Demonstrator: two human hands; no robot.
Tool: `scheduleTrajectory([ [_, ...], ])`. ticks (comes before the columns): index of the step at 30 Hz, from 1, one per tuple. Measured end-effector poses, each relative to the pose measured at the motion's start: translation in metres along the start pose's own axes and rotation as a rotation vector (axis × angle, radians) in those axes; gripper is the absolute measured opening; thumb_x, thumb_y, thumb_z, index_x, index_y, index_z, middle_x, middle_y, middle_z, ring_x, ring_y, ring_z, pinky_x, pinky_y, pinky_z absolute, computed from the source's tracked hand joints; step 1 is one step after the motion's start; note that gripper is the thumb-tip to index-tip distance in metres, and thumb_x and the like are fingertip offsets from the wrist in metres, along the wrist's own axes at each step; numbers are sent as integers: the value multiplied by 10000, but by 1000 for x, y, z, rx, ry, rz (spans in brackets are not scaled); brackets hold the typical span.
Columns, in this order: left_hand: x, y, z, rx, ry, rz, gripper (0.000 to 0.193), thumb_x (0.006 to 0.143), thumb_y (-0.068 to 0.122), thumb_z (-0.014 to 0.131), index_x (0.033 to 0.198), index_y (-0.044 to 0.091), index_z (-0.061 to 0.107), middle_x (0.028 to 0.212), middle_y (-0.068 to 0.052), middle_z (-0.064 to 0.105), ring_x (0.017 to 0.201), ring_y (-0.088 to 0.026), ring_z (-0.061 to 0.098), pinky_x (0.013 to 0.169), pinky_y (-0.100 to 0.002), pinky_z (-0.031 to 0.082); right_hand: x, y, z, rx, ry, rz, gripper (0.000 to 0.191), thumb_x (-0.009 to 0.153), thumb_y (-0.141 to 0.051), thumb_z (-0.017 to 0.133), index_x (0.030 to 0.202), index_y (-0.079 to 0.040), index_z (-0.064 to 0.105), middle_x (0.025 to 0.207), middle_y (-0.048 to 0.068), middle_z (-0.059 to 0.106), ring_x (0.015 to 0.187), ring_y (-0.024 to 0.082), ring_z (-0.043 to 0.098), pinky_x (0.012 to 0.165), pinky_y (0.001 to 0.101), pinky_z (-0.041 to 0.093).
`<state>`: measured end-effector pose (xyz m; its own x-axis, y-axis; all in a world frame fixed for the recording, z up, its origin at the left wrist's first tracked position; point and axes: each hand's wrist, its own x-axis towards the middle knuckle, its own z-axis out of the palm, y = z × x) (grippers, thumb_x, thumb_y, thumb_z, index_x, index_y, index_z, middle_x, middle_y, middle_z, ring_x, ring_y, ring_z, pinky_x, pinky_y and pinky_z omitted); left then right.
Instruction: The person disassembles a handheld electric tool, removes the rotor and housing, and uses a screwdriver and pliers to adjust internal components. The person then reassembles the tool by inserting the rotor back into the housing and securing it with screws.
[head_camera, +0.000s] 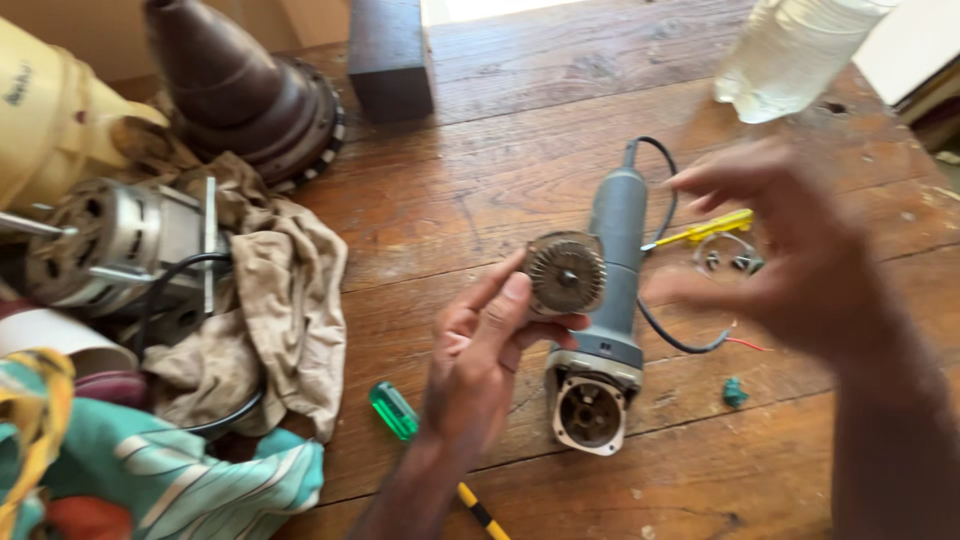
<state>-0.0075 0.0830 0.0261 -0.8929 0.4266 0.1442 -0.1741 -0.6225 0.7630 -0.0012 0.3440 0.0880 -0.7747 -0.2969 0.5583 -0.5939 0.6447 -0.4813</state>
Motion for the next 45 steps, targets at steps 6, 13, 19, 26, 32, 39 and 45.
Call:
scheduleTrajectory([
  [6, 0, -1, 4, -3, 41, -31, 434, 1102, 218, 497, 1409, -81, 564, 1129, -194, 748, 955, -240, 742, 819, -355, 607, -10, 34, -36, -328, -223, 603, 316, 876, -288, 767, 1107, -76, 730, 930, 110, 784, 827, 191, 766, 733, 357, 656],
  [13, 0, -6, 5, -6, 73, -61, 448, 1090, 217, 498, 1433, -67, 547, 1126, -192, 743, 954, -243, 742, 821, -357, 606, -22, 66, -27, -498, -431, 1092, 374, 934, -421, 721, 1185, -151, 784, 1128, 99, 791, 1022, 280, 743, 952, 516, 600],
  [19, 0, -6, 5, 22, 67, -56, 449, 1097, 211, 481, 1434, -79, 541, 1112, -196, 746, 959, -241, 745, 828, -359, 616, -24, 77, -25, -628, -515, 1054, 331, 913, -449, 742, 1160, -239, 814, 1200, 76, 767, 1097, 280, 701, 968, 492, 581],
  [26, 0, -6, 6, 29, 43, -27, 447, 1101, 204, 496, 1438, -85, 545, 1130, -191, 740, 951, -233, 740, 840, -353, 615, -24, 76, -31, -580, -489, 1114, 377, 884, -475, 761, 1175, -240, 799, 1159, 68, 756, 1036, 270, 748, 926, 473, 630],
  [32, 0, -7, 5, 30, 45, -42, 445, 1102, 206, 495, 1430, -89, 551, 1124, -188, 741, 951, -226, 740, 845, -351, 615, -23, 82, -12, -597, -494, 1112, 385, 888, -473, 768, 1207, -259, 792, 1207, 66, 762, 1077, 260, 721, 983, 478, 593],
  [39, 0, -6, 6, 38, 31, -39, 437, 1105, 206, 497, 1421, -90, 557, 1122, -183, 740, 954, -220, 737, 853, -349, 614, -23, 81, -7, -643, -495, 1095, 396, 880, -463, 787, 1220, -261, 784, 1205, 67, 770, 1083, 262, 725, 1045, 475, 564],
  [45, -1, -6, 5, 43, 29, -38, 444, 1101, 215, 504, 1423, -86, 559, 1119, -182, 742, 951, -220, 736, 859, -353, 619, -23, 74, -9, -588, -442, 1139, 354, 906, -404, 777, 1215, -234, 799, 1118, 49, 815, 952, 254, 738, 834, 447, 628],
])
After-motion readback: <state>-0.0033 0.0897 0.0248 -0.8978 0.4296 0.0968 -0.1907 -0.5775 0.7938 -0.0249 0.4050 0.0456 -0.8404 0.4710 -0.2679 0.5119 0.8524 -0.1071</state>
